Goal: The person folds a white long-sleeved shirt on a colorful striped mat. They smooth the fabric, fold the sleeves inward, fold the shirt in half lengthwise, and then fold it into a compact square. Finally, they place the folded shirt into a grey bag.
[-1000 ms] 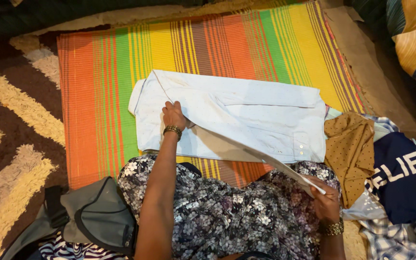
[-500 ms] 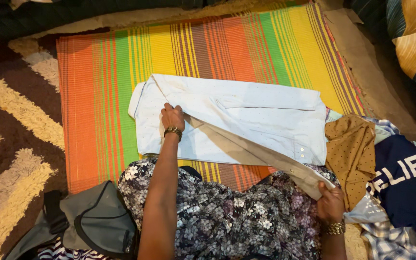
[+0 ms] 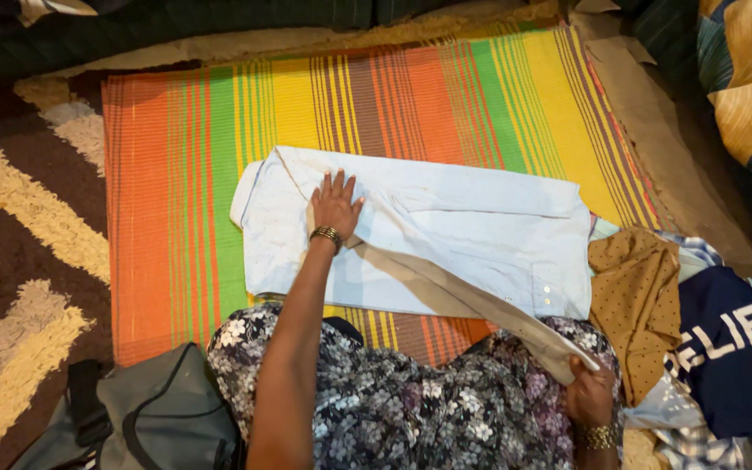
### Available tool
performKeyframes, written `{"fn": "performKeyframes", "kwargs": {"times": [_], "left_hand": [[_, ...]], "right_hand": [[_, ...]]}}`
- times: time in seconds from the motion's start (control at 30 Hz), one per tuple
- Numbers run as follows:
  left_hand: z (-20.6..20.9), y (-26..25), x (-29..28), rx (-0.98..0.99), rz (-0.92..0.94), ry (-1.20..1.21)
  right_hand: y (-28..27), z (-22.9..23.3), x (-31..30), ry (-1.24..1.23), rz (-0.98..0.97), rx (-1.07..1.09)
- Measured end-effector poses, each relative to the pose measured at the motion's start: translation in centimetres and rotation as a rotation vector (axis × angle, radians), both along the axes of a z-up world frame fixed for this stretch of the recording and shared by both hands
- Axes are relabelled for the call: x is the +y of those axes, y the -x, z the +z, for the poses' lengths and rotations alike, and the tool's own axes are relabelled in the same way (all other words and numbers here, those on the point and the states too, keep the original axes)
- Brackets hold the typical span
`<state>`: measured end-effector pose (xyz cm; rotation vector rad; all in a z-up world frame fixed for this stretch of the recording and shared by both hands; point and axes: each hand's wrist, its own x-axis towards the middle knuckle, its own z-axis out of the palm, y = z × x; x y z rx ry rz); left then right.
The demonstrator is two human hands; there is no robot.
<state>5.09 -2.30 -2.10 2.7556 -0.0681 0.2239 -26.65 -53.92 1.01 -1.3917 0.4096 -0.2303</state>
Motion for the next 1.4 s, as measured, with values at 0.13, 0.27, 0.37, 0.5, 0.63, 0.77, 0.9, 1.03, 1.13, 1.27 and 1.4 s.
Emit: {"fn": "performKeyframes", "kwargs": {"times": [0.13,0.27,0.37,0.5,0.63,0.77,0.9,1.03,1.13,1.27,1.4], "left_hand": [[-0.6,-1.7,1.6,0.203,0.082,-0.11],[-0.8,-3.5,5.7,0.291,0.139,-0.254],[-1.5,-4.9,7.0,0.237,0.139,-0.263],[-2.3,-5.9,6.9,0.217,0.152,-0.251],[-3.4,-6.3,7.7,0.229,0.142,-0.133],[-4.4,-7.1,9.0,0.1,0.134,0.094],[-3.7,-5.4,8.7,-0.174,0.197,0.389],[0.2,-3.5,7.1,-0.321,0.265,0.306],[2.7,-2.6,5.2,-0.353,0.329,0.244],[3.9,-1.5,1.1,-0.427,0.26,0.141],[4.2,-0.3,-4.7,-0.27,0.087,0.064]], "right_hand": [[0.3,0.9,-0.1,0.117,0.016,0.048],[-0.7,1.1,0.4,-0.02,0.022,-0.041],[-1.1,1.1,0.6,-0.068,0.041,-0.053],[-1.8,1.1,0.6,-0.11,0.054,-0.049],[-1.5,1.1,0.4,-0.173,0.091,-0.05],[-1.4,0.7,-0.1,-0.179,0.079,-0.035],[-2.6,0.8,-1.8,0.114,0.122,0.047],[-8.1,2.0,-4.0,0.209,-0.015,-0.025],[-14.3,4.3,-6.0,0.139,-0.073,-0.251],[-22.8,3.8,-7.7,-0.004,-0.043,-0.356],[-29.4,-1.3,-7.9,-0.186,-0.128,-0.257]]}}
